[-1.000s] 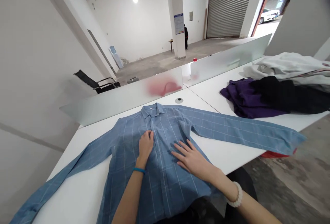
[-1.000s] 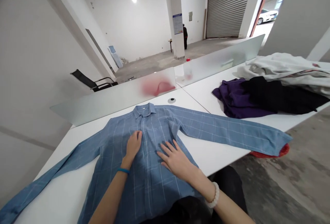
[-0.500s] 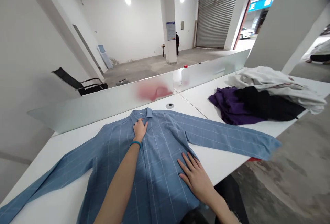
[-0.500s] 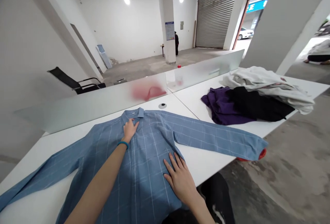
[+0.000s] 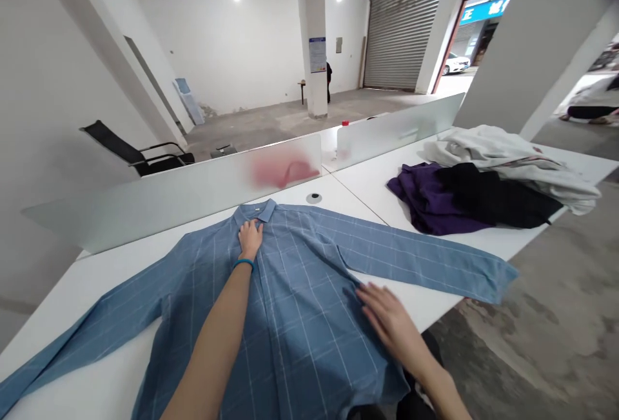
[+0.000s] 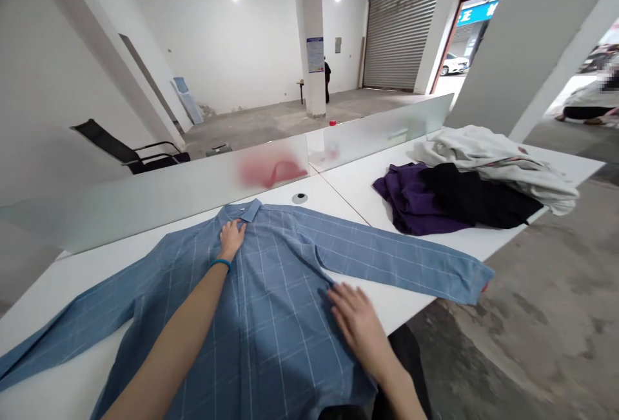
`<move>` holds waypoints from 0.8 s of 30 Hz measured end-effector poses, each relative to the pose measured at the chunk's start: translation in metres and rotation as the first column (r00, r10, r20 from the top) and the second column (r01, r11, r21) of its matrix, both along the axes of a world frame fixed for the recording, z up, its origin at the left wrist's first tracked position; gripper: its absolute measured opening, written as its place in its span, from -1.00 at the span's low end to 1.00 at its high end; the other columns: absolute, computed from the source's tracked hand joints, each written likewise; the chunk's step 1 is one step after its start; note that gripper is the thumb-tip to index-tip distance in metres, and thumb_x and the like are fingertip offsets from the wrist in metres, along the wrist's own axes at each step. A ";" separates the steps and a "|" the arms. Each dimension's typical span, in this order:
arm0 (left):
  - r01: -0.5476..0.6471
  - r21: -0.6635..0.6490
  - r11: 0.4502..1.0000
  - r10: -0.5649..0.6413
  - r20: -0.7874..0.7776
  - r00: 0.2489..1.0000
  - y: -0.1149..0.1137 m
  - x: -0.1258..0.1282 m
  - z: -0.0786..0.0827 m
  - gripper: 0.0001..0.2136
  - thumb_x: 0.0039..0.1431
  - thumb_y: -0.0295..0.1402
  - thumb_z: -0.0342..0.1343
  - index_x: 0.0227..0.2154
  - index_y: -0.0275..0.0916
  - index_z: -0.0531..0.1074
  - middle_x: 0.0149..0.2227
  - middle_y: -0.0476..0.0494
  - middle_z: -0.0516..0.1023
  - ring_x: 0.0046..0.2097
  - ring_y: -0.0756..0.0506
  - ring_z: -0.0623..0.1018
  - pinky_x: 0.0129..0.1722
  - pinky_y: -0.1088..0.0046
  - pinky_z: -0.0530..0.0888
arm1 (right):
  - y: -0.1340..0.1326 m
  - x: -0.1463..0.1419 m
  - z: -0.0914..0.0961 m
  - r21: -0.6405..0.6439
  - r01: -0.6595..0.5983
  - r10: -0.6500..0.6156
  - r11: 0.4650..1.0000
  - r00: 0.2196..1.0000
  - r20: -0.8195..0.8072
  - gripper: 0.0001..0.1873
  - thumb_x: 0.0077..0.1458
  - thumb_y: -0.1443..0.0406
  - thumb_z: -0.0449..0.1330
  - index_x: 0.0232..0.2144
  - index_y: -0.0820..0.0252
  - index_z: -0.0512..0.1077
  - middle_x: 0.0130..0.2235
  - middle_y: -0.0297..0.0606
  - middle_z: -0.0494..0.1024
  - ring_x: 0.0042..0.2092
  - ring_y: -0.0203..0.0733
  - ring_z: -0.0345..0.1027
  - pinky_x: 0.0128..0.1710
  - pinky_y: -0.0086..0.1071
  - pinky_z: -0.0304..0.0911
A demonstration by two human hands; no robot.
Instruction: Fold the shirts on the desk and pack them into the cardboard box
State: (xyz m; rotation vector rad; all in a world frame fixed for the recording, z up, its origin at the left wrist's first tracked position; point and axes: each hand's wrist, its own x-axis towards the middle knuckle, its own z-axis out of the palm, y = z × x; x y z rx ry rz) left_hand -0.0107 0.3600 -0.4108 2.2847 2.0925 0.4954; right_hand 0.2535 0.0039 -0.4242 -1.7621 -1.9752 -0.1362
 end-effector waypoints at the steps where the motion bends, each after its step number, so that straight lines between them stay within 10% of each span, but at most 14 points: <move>1: 0.013 0.004 1.000 -0.013 -0.013 1.000 -0.002 -0.001 0.000 -0.64 0.28 -0.21 -0.07 0.05 -0.25 0.33 0.05 -0.30 0.38 0.10 -0.23 0.38 0.04 0.12 0.35 | -0.002 0.018 0.001 0.028 0.132 -0.132 0.991 0.991 0.011 -0.56 0.30 0.23 -0.13 0.13 0.06 0.35 0.13 -0.15 0.42 0.18 -0.01 0.24 0.16 0.04 0.15; 5: 0.047 0.013 0.999 -0.046 -0.071 0.996 -0.011 -0.005 -0.002 -0.56 0.29 -0.20 -0.20 0.13 -0.23 0.30 0.20 -0.38 0.24 0.26 -0.29 0.19 0.20 0.04 0.14 | -0.004 0.094 -0.007 -0.006 0.637 -0.630 0.771 0.763 0.143 -0.45 0.29 0.12 -0.18 0.20 0.20 0.28 0.23 0.08 0.24 0.25 0.35 0.03 0.08 0.33 0.01; 8: 0.053 -0.029 0.998 -0.056 -0.106 0.993 -0.014 -0.007 -0.006 -0.51 0.28 -0.15 -0.23 0.18 -0.23 0.25 0.26 -0.38 0.18 0.29 -0.30 0.14 0.24 -0.05 0.04 | 0.005 0.136 -0.017 -0.149 0.711 -0.662 0.687 0.697 0.275 -0.42 0.27 0.11 -0.19 0.23 0.19 0.23 0.27 0.11 0.15 0.26 0.44 -0.05 0.04 0.38 -0.01; 16: 0.058 -0.089 0.994 -0.070 -0.141 0.987 -0.008 -0.009 -0.012 -0.47 0.28 -0.12 -0.26 0.23 -0.22 0.17 0.29 -0.35 0.15 0.30 -0.30 0.15 0.22 -0.06 0.08 | 0.047 0.195 -0.010 -0.190 0.532 -0.487 0.825 0.840 0.238 -0.43 0.20 0.13 -0.17 0.22 0.06 0.20 0.29 -0.02 0.12 0.24 0.36 -0.03 0.06 0.38 -0.10; 24: 0.082 -0.055 0.995 -0.088 -0.126 0.988 -0.008 -0.004 0.004 -0.54 0.30 -0.22 -0.22 0.18 -0.25 0.25 0.25 -0.39 0.23 0.26 -0.25 0.24 0.21 0.02 0.15 | 0.064 0.190 0.020 -0.079 0.393 -0.365 0.916 0.899 0.241 -0.45 0.17 0.04 -0.11 0.12 0.08 0.32 0.22 0.06 0.21 0.09 0.30 0.20 -0.03 0.30 0.08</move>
